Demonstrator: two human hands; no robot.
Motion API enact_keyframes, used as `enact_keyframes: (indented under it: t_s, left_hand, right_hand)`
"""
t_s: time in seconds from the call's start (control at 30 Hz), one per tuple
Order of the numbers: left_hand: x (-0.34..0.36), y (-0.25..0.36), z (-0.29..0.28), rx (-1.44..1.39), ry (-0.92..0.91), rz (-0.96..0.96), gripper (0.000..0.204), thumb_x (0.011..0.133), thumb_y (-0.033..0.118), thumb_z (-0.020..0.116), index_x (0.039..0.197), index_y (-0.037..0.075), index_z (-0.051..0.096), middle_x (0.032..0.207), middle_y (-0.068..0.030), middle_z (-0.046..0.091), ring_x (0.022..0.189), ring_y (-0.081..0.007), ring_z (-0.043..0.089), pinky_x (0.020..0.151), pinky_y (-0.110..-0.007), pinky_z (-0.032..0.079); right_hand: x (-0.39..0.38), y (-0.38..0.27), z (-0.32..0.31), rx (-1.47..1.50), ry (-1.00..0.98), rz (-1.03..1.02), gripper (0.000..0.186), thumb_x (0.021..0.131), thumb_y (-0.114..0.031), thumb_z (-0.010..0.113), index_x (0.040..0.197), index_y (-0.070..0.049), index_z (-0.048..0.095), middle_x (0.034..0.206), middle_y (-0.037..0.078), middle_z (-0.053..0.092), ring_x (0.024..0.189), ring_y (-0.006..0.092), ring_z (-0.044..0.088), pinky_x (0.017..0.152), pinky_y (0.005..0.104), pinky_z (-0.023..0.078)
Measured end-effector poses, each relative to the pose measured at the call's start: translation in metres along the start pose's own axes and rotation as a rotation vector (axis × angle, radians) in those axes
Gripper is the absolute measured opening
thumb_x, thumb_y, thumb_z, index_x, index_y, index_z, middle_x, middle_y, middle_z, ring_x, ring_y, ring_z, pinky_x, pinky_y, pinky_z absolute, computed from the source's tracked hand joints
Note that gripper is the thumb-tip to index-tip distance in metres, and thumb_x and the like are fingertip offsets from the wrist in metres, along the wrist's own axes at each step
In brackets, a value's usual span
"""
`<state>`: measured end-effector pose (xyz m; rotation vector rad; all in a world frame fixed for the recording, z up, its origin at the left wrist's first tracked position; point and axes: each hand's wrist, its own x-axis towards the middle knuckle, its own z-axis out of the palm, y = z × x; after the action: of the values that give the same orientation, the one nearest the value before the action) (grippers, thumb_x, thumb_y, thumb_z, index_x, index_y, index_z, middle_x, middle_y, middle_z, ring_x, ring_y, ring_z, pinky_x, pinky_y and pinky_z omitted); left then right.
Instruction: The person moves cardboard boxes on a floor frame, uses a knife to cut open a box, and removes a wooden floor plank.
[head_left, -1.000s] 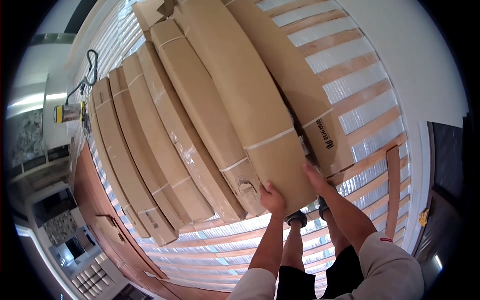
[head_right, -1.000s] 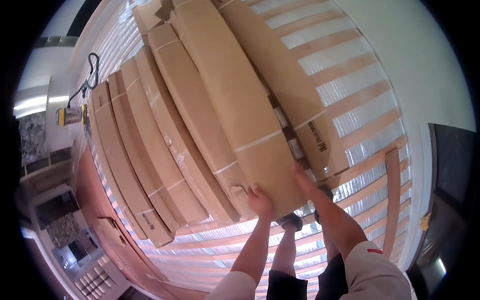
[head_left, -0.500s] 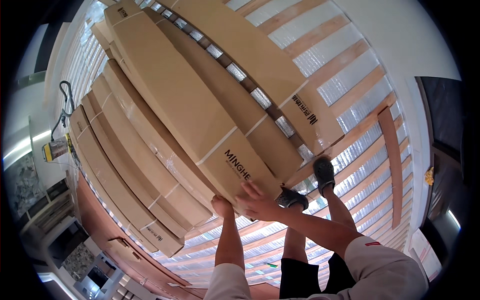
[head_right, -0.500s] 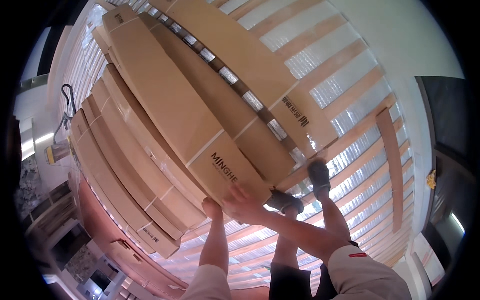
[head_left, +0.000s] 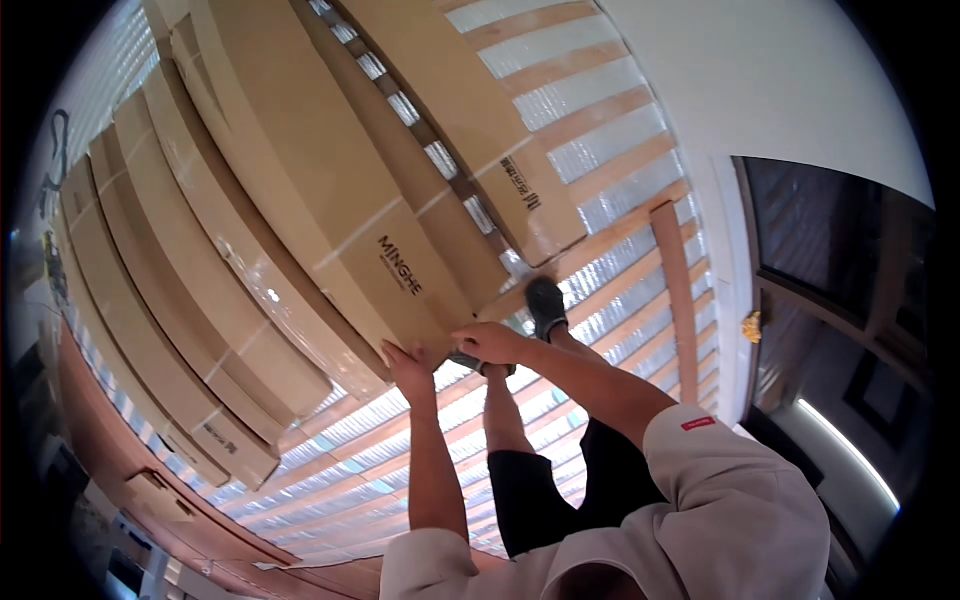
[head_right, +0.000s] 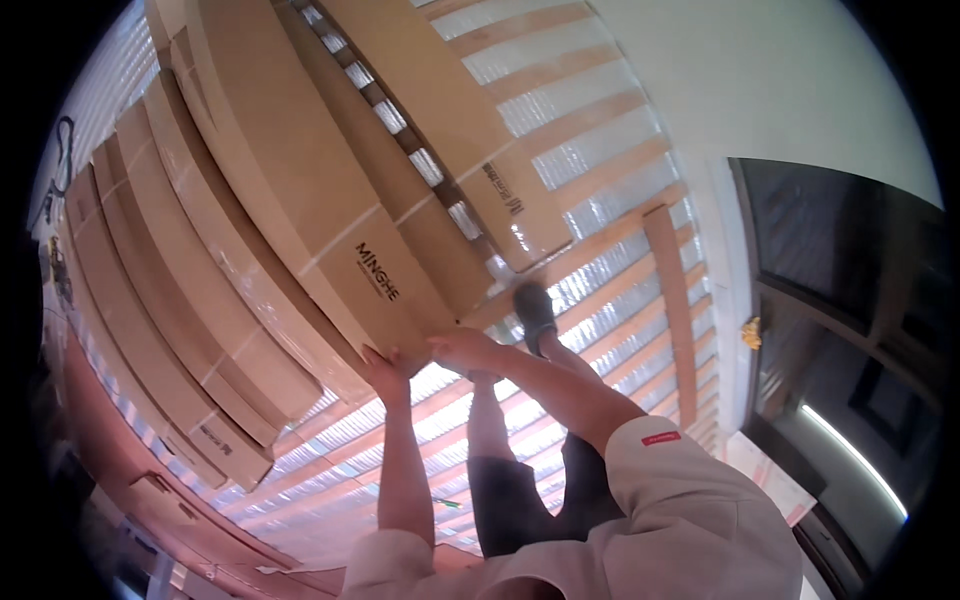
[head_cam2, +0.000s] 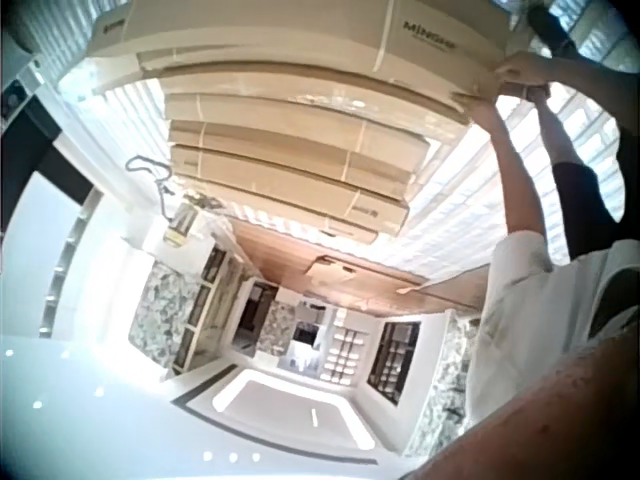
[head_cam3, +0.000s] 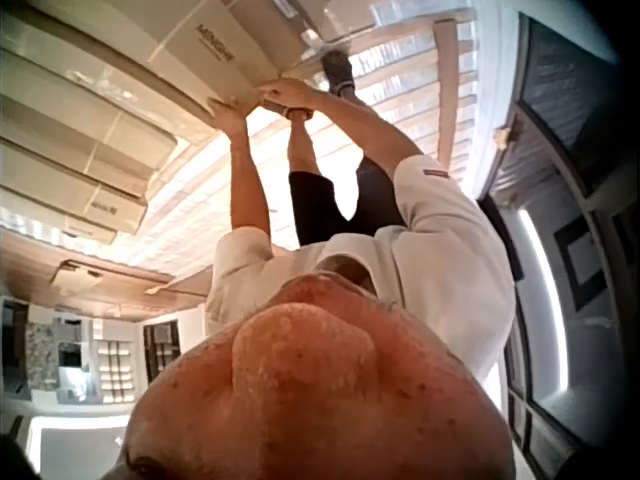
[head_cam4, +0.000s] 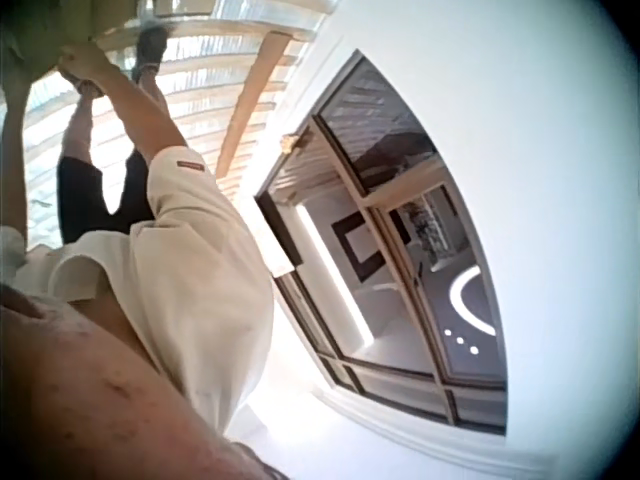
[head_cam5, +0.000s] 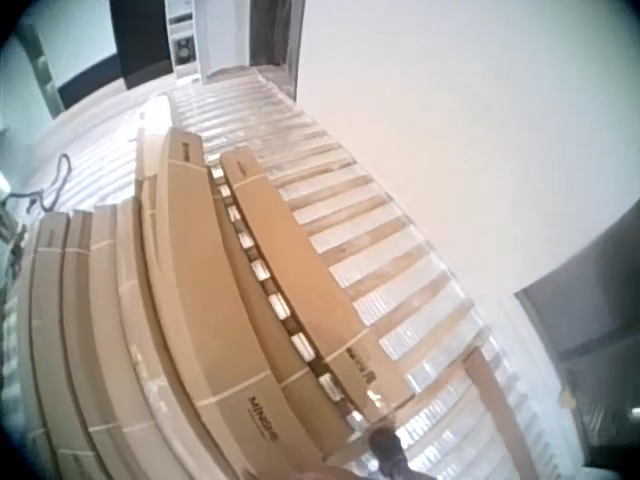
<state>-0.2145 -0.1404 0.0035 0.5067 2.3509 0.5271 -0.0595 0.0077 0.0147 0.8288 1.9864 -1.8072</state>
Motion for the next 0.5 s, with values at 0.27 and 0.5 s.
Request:
enact_keyframes:
  t_s: [0.27,0.5]
  left_hand:
    - [0.03,-0.066,0.0,-0.367,-0.137,-0.005,0.07,0.088,0.022,0.068,0.142,-0.005,0.033,0.134,-0.0269,0.054,0.122,-0.041,0.053,0.097,-0.043,0.045]
    - [-0.032,0.004,0.004,0.076,0.129,-0.251,0.05,0.092,0.028,0.063,0.129,-0.003,0.052,0.114,-0.0241,0.065,0.11,-0.0418,0.06,0.091,-0.047,0.049]
  right_hand:
    - [-0.157,0.066,-0.105,-0.22,0.223,0.288,0.034,0.095,-0.034,0.055,0.119,-0.013,0.066,0.115,0.023,0.062,0.108,0.035,0.062,0.09,0.0428,0.05]
    - [-0.189,0.153,-0.208,0.088,0.2,0.228,0.022,0.096,-0.017,0.058,0.107,0.001,0.066,0.094,0.009,0.067,0.086,0.0157,0.064,0.079,0.0297,0.05]
